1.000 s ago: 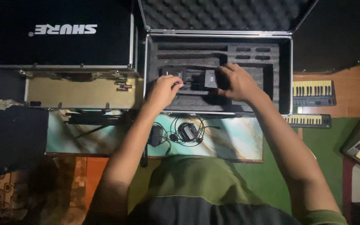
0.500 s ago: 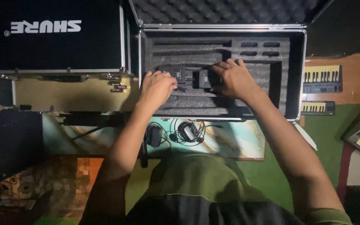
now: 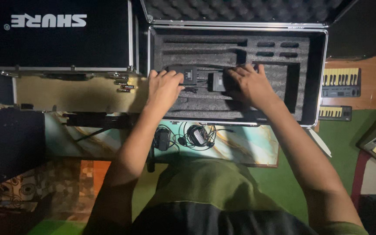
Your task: The person picks up two wireless receivers and places them into a foam-lined flight case, followed by a wireless microphone and its antenna.
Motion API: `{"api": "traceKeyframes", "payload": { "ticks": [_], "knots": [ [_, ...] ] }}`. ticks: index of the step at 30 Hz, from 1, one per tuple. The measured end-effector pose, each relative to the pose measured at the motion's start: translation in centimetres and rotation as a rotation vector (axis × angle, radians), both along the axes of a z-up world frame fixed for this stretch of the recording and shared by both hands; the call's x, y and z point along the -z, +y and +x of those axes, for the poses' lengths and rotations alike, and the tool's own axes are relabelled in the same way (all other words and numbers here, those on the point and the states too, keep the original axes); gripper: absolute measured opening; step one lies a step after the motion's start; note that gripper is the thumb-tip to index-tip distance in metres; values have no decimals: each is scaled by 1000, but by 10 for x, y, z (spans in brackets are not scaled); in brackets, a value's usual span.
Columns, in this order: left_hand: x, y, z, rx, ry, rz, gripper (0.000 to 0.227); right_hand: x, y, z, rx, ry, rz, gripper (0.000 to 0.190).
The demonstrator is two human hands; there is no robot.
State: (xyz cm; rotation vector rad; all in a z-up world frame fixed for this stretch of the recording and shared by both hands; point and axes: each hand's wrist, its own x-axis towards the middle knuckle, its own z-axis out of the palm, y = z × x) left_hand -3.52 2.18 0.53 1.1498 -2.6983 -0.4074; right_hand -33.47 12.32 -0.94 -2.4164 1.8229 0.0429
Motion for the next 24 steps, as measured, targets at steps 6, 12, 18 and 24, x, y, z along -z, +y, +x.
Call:
{"api": "traceKeyframes", "payload": {
  "ticks": [6,12,18,24],
  "knots": [
    [-1,2,-3,3,-7,-16,20,0,1,-1,8,-57,17,72],
    [-2,3,-1,-13,37,-15,16,-3,4,4,38,-113,-16,61],
    [0,4,1,-3,70,-28,17,3,3,6,58,-124,-55,59],
    [-6,14,4,-13,82,-75,19,-5,14,8,112,-259,-85,65]
  ]
}}
